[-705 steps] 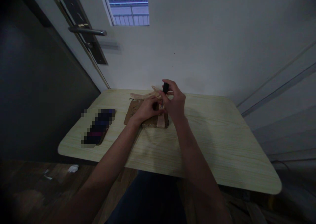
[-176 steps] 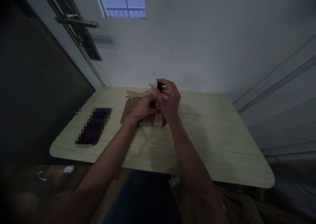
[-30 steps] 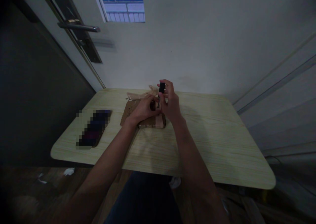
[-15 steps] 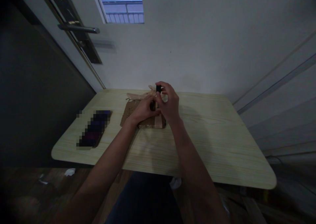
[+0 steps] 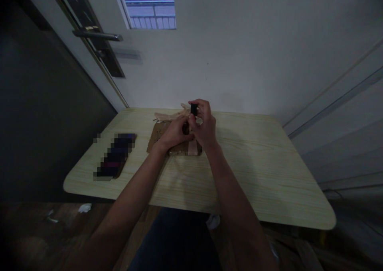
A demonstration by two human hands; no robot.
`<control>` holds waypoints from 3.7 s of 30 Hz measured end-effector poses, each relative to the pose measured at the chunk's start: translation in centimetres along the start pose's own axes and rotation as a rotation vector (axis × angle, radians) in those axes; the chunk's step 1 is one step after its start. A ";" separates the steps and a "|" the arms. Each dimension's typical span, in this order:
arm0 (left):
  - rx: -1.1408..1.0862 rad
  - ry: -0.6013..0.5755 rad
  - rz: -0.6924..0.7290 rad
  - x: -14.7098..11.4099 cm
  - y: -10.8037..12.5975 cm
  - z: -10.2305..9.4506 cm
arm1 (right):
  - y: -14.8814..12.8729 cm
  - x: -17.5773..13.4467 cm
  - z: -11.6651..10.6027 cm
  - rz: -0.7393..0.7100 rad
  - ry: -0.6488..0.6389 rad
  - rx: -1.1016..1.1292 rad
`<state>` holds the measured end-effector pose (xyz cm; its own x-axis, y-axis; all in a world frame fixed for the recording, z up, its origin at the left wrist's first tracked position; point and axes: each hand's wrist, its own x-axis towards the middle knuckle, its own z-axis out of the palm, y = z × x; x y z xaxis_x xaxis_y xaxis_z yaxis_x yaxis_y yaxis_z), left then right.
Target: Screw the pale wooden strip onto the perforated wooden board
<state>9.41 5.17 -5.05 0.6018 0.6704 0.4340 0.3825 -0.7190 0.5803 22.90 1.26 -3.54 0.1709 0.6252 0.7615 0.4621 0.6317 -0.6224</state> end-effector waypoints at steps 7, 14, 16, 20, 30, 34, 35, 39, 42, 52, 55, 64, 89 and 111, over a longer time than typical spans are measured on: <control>-0.008 0.010 0.033 0.0 -0.3 0.2 | 0.4 0.0 -0.1 0.022 0.154 -0.058; 0.007 0.009 0.012 0.0 -0.4 0.2 | 0.1 0.0 0.0 0.049 0.058 0.022; 0.011 0.007 0.016 0.0 -0.3 0.2 | -0.1 0.0 0.0 0.030 0.055 -0.002; -0.004 0.008 0.017 0.0 -0.3 0.2 | -0.2 0.0 0.0 0.009 0.108 -0.068; 0.007 0.007 0.015 0.0 -0.3 0.1 | -0.1 0.2 -0.1 0.085 0.237 -0.066; -0.009 0.009 0.008 -0.1 -0.1 0.0 | -0.2 0.1 -0.3 0.062 0.164 -0.051; -0.011 0.010 0.005 -0.1 -0.1 -0.1 | -0.3 0.0 -0.3 0.057 0.139 -0.044; -0.005 0.014 0.014 -0.1 -0.1 -0.1 | -0.5 0.1 -0.4 0.013 0.071 -0.070; -0.007 0.013 0.035 0.0 -0.2 0.0 | -0.7 0.4 -0.4 -0.046 0.111 -0.181; -0.005 0.008 0.025 0.0 -0.2 0.1 | -0.3 0.2 -0.4 -0.029 0.000 -0.092; -0.001 0.010 0.007 0.0 -0.2 0.1 | -0.5 0.3 -0.5 -0.068 0.001 -0.144; -0.008 0.018 0.023 0.0 -0.2 0.2 | 0.0 0.5 -0.6 0.017 0.061 -0.146; -0.005 0.010 0.007 0.0 -0.2 0.1 | -0.6 0.5 -1.4 0.041 -0.019 -0.101; 0.013 0.005 0.005 -0.1 -0.2 0.0 | -0.5 1.0 -1.2 0.031 -0.066 -0.042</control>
<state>9.31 5.21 -5.22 0.6006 0.6673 0.4404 0.3883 -0.7250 0.5689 23.91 0.98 -2.30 0.1286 0.6738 0.7276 0.4936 0.5929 -0.6363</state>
